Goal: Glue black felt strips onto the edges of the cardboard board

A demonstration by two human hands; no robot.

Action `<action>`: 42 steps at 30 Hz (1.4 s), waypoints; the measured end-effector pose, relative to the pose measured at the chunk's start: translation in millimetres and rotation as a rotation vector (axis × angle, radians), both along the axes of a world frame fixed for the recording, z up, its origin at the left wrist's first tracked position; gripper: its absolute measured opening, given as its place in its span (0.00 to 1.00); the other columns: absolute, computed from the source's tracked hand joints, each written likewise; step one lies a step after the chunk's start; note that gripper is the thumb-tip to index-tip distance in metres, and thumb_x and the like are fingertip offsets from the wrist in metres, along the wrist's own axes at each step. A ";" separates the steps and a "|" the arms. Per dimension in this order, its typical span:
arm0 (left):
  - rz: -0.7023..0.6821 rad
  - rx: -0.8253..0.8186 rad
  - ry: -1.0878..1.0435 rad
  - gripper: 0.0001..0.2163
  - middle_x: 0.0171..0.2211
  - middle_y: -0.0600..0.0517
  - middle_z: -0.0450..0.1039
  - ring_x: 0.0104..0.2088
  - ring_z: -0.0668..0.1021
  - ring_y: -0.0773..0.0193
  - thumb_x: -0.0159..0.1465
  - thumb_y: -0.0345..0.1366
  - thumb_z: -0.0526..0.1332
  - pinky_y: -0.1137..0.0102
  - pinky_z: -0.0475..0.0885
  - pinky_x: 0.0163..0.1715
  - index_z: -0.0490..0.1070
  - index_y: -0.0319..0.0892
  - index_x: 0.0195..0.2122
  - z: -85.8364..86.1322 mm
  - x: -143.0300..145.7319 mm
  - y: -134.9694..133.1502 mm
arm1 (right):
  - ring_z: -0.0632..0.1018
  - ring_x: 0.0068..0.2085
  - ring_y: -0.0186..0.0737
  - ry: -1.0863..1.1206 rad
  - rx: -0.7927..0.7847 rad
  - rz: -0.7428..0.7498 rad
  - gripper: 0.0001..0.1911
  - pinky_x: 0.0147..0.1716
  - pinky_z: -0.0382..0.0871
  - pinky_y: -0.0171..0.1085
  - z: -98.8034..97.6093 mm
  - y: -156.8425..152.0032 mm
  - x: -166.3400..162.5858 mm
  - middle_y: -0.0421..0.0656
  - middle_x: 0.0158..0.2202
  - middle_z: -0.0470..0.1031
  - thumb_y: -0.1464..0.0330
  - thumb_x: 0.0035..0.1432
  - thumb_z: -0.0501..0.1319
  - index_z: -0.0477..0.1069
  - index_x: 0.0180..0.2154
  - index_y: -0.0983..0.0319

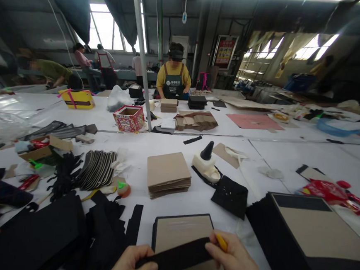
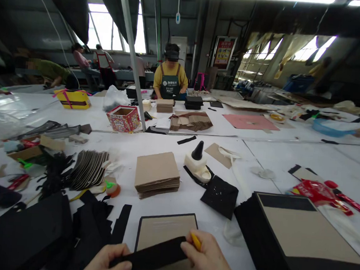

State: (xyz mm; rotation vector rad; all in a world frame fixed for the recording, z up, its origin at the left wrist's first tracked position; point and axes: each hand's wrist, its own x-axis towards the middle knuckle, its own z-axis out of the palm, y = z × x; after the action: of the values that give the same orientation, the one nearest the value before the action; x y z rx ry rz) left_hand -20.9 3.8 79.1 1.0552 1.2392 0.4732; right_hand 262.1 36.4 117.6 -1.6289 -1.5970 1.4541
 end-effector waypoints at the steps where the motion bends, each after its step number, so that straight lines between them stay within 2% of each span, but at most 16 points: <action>1: 0.032 -0.018 -0.038 0.18 0.20 0.57 0.67 0.20 0.68 0.70 0.50 0.54 0.62 0.73 0.64 0.22 0.69 0.42 0.27 -7.9 2.2 4.6 | 0.65 0.22 0.33 0.026 -0.022 -0.057 0.10 0.22 0.59 0.31 -12.8 2.5 8.6 0.33 0.18 0.57 0.62 0.50 0.55 0.58 0.22 0.58; 4: 0.120 -0.052 -0.039 0.22 0.16 0.59 0.65 0.15 0.66 0.72 0.46 0.59 0.62 0.74 0.61 0.17 0.63 0.42 0.24 -30.5 12.3 20.2 | 0.66 0.20 0.33 0.000 -0.028 -0.158 0.10 0.21 0.59 0.31 -50.4 10.7 25.6 0.33 0.16 0.59 0.62 0.47 0.56 0.58 0.20 0.58; 7: 0.203 -0.060 0.014 0.25 0.15 0.59 0.66 0.13 0.66 0.72 0.43 0.61 0.62 0.74 0.60 0.15 0.59 0.44 0.21 -49.3 22.6 36.0 | 0.64 0.18 0.32 -0.053 -0.026 -0.219 0.11 0.20 0.58 0.32 -76.2 21.5 31.6 0.34 0.13 0.61 0.61 0.47 0.55 0.59 0.19 0.58; 11: 0.282 -0.002 0.150 0.24 0.13 0.60 0.63 0.11 0.61 0.73 0.43 0.61 0.61 0.74 0.55 0.12 0.56 0.45 0.20 -70.4 28.4 50.8 | 0.63 0.17 0.32 -0.103 -0.010 -0.262 0.11 0.19 0.56 0.32 -92.9 38.9 32.6 0.34 0.13 0.62 0.62 0.47 0.55 0.59 0.19 0.58; 14: 0.261 0.066 0.296 0.21 0.14 0.59 0.64 0.12 0.60 0.73 0.49 0.59 0.57 0.74 0.53 0.11 0.58 0.45 0.20 -79.9 26.4 54.1 | 0.65 0.19 0.33 -0.139 0.011 -0.265 0.10 0.21 0.57 0.32 -100.4 49.5 31.9 0.34 0.14 0.62 0.63 0.46 0.56 0.60 0.19 0.59; 17: 0.193 0.164 0.428 0.19 0.16 0.57 0.67 0.16 0.65 0.69 0.55 0.55 0.54 0.72 0.58 0.17 0.61 0.44 0.21 -80.6 22.8 53.9 | 0.66 0.21 0.34 -0.187 0.024 -0.249 0.10 0.22 0.57 0.32 -104.8 55.1 30.5 0.35 0.15 0.63 0.64 0.47 0.56 0.61 0.19 0.59; 21: 0.171 0.208 0.521 0.18 0.16 0.55 0.69 0.22 0.71 0.64 0.56 0.53 0.54 0.70 0.62 0.25 0.65 0.43 0.21 -74.2 22.3 55.5 | 0.67 0.23 0.35 -0.254 0.049 -0.210 0.10 0.24 0.56 0.33 -104.0 56.3 29.1 0.36 0.16 0.65 0.65 0.48 0.56 0.61 0.18 0.59; 28: 0.218 0.150 0.582 0.16 0.15 0.55 0.68 0.21 0.71 0.63 0.55 0.51 0.55 0.70 0.60 0.24 0.67 0.44 0.20 -66.3 30.3 63.4 | 0.69 0.25 0.38 -0.355 0.079 -0.174 0.11 0.25 0.55 0.35 -101.1 54.6 28.2 0.37 0.18 0.67 0.65 0.51 0.55 0.61 0.18 0.59; 36: 0.208 0.143 0.587 0.20 0.15 0.55 0.68 0.22 0.70 0.63 0.54 0.56 0.54 0.69 0.60 0.26 0.66 0.44 0.19 -77.0 26.7 64.5 | 0.69 0.24 0.37 -0.390 0.081 -0.185 0.11 0.26 0.55 0.34 -106.6 54.1 26.9 0.37 0.19 0.68 0.67 0.52 0.56 0.61 0.19 0.59; 42: 0.167 0.126 0.596 0.22 0.15 0.54 0.68 0.23 0.71 0.61 0.53 0.60 0.53 0.67 0.60 0.27 0.65 0.45 0.18 -77.2 24.6 66.5 | 0.70 0.24 0.36 -0.419 0.076 -0.214 0.11 0.26 0.54 0.34 -103.9 55.0 25.0 0.37 0.19 0.69 0.67 0.51 0.58 0.61 0.19 0.60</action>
State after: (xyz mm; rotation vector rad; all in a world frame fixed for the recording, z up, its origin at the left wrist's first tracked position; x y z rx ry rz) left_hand 3.7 70.2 1.9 1.2539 1.8532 0.3771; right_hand 287.1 91.4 13.7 -2.0846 -1.5995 0.9761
